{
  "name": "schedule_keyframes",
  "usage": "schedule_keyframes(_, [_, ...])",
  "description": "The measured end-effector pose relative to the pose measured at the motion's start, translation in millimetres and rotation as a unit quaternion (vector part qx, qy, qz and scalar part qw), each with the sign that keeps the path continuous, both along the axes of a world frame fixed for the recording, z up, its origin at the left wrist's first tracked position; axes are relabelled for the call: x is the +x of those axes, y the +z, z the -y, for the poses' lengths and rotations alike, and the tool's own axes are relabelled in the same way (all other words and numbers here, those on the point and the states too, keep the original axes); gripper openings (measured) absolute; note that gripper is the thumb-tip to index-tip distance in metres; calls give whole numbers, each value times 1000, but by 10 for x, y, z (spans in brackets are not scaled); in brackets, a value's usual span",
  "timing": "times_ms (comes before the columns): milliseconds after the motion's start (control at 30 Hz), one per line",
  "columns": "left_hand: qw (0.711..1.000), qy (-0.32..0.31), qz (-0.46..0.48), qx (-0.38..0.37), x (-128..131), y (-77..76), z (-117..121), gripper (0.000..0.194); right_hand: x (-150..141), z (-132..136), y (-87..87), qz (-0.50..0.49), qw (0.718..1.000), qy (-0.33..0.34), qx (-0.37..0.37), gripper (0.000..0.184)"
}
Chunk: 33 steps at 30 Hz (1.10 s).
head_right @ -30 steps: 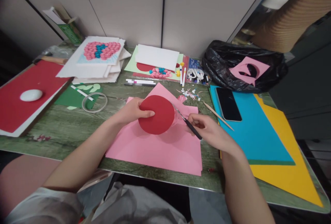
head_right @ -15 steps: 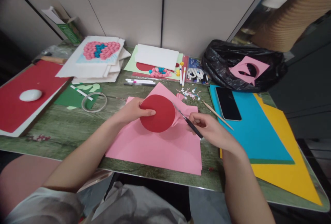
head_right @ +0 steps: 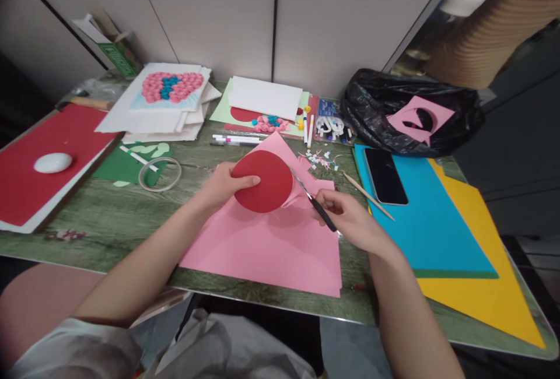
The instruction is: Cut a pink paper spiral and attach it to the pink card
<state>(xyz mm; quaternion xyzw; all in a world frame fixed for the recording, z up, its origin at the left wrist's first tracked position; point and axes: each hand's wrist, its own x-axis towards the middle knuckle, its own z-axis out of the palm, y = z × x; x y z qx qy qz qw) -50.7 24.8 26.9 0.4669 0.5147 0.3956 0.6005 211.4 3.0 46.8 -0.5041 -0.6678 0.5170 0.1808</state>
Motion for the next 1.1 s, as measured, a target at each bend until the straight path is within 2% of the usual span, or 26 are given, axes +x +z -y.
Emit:
schedule_keyframes(233, [985, 145, 93, 12, 121, -84, 52, 35, -203, 52, -66, -29, 998, -48, 29, 27])
schedule_keyframes(367, [976, 189, 93, 50, 161, -125, 87, 32, -295, 90, -112, -52, 996, -65, 36, 30])
schedule_keyframes(600, [985, 162, 29, 59, 146, -77, 107, 31, -335, 128, -95, -70, 994, -68, 46, 44])
schedule_keyframes(1100, [990, 131, 26, 49, 131, -14, 107, 28, -305, 134, -77, -55, 996, -59, 44, 42])
